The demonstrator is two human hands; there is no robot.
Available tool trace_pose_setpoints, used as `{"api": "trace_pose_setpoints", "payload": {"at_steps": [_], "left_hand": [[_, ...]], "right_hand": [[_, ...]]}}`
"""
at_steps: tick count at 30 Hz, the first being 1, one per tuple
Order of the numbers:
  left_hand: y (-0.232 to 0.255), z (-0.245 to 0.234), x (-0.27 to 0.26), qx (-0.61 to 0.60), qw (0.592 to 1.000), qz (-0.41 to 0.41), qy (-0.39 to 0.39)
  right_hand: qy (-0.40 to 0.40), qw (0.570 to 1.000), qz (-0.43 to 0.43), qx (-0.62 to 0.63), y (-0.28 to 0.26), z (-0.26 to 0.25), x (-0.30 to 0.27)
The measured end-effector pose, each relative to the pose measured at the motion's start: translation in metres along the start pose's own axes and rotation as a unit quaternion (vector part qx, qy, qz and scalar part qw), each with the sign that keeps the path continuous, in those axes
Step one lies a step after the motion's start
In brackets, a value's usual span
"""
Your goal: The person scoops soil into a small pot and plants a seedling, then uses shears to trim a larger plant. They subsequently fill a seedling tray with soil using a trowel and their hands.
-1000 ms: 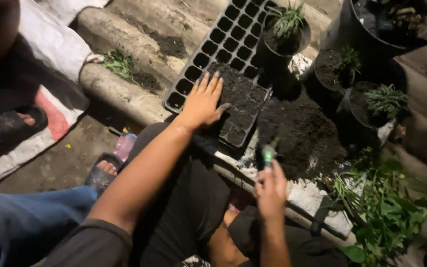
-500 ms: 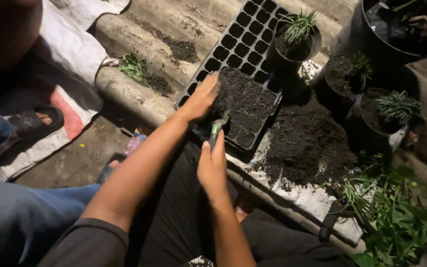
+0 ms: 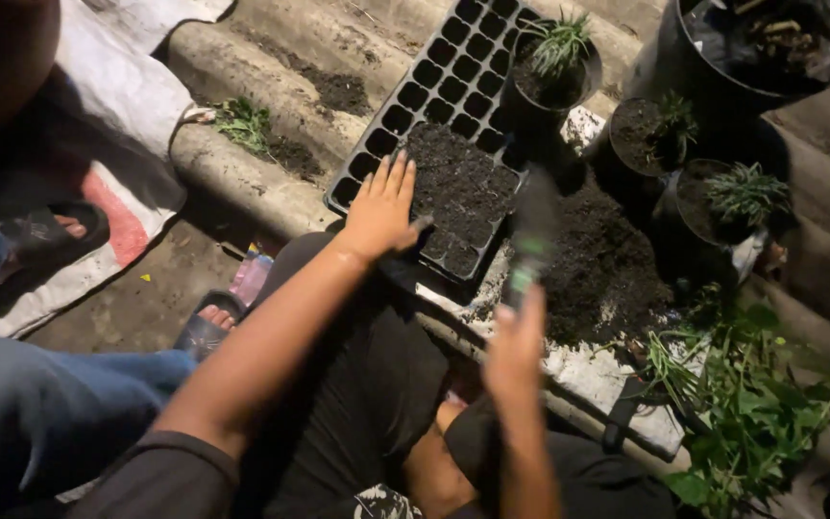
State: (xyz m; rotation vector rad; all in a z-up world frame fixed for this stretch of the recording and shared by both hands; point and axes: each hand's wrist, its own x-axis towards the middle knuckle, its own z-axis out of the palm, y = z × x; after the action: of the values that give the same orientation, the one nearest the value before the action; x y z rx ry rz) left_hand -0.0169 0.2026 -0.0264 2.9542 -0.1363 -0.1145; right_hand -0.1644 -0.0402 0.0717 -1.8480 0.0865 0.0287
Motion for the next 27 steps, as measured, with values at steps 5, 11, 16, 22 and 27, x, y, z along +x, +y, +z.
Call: {"api": "trace_pose_setpoints", "payload": {"at_steps": [5, 11, 16, 22, 27], "left_hand": [[0.009, 0.001, -0.006, -0.049, 0.992, -0.075, 0.087], [0.047, -0.003, -0.005, -0.136, 0.969, -0.182, 0.101], [0.077, 0.013, -0.014, -0.131, 0.958, -0.213, 0.140], [0.107, -0.013, -0.011, -0.137, 0.949, -0.219, 0.179], [0.186, -0.007, -0.022, -0.185, 0.934, -0.048, 0.300]], "right_hand": [[0.122, 0.974, 0.135, -0.132, 0.038, -0.077, 0.000], [0.216, 0.974, 0.074, -0.008, 0.179, -0.124, 0.016], [0.196, 0.962, 0.121, -0.144, 0.097, -0.110, 0.007], [0.145, 0.976, 0.157, -0.047, 0.095, -0.106, 0.011], [0.111, 0.959, 0.132, 0.225, 0.138, -0.112, 0.022]]}}
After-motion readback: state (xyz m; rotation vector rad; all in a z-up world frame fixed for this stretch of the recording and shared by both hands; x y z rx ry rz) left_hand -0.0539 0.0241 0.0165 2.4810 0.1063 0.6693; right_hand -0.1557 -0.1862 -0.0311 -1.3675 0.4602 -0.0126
